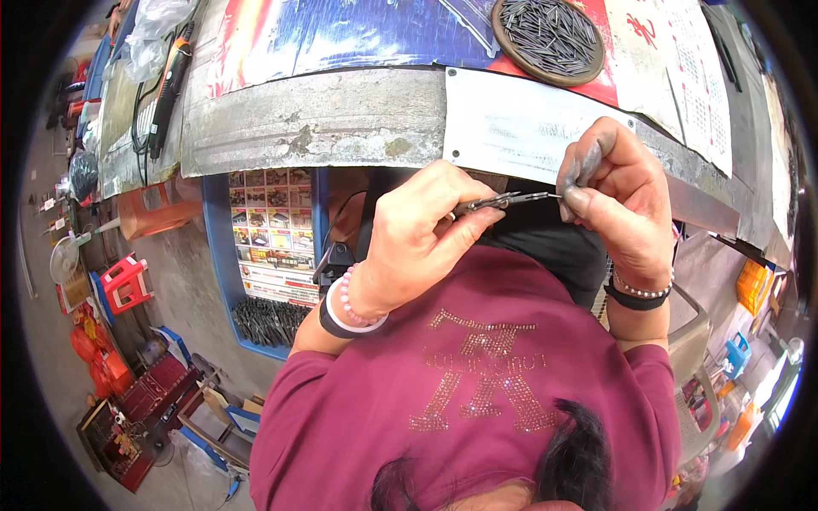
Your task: The person repeatedly picks small metal pins and wire segments from a tray and table, then inserts the wire into the pin and places the assembled unit on the table. The person occasionally reaches for more parts from a blue tray and continues the same assembly cycle.
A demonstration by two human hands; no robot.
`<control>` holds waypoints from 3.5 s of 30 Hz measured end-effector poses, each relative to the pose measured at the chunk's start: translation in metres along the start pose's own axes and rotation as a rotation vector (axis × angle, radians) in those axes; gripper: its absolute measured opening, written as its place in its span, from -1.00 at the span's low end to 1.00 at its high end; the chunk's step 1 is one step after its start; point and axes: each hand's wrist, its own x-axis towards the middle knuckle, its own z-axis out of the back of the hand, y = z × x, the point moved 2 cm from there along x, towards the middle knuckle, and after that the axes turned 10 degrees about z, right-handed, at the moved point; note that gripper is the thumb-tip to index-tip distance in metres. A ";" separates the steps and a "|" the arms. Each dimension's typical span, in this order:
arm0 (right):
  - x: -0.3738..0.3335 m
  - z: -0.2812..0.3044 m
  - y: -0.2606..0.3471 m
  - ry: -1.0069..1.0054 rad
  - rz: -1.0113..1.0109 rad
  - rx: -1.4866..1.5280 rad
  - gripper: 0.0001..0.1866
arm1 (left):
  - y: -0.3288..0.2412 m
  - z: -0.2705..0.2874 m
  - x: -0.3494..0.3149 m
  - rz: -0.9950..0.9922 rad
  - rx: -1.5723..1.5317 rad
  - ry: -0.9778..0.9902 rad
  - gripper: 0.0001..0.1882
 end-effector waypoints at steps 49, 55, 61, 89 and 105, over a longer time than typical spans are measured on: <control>-0.010 0.014 -0.011 0.265 -0.129 -0.072 -0.81 | -0.008 -0.013 -0.008 0.092 -0.013 0.237 -0.83; -0.016 0.020 -0.015 0.191 -0.137 -0.028 -0.84 | -0.013 -0.014 -0.007 0.219 -0.077 0.357 -0.84; -0.022 0.044 -0.014 -0.029 0.100 -0.176 -0.86 | -0.014 0.005 -0.003 0.724 -0.758 0.354 -0.88; -0.048 0.106 -0.034 -0.388 0.487 -0.386 -0.91 | -0.066 0.104 0.065 0.507 -0.919 -0.035 -0.77; -0.046 0.102 -0.023 -0.369 0.465 -0.522 -0.90 | -0.128 0.104 0.184 0.362 -0.497 0.061 -0.81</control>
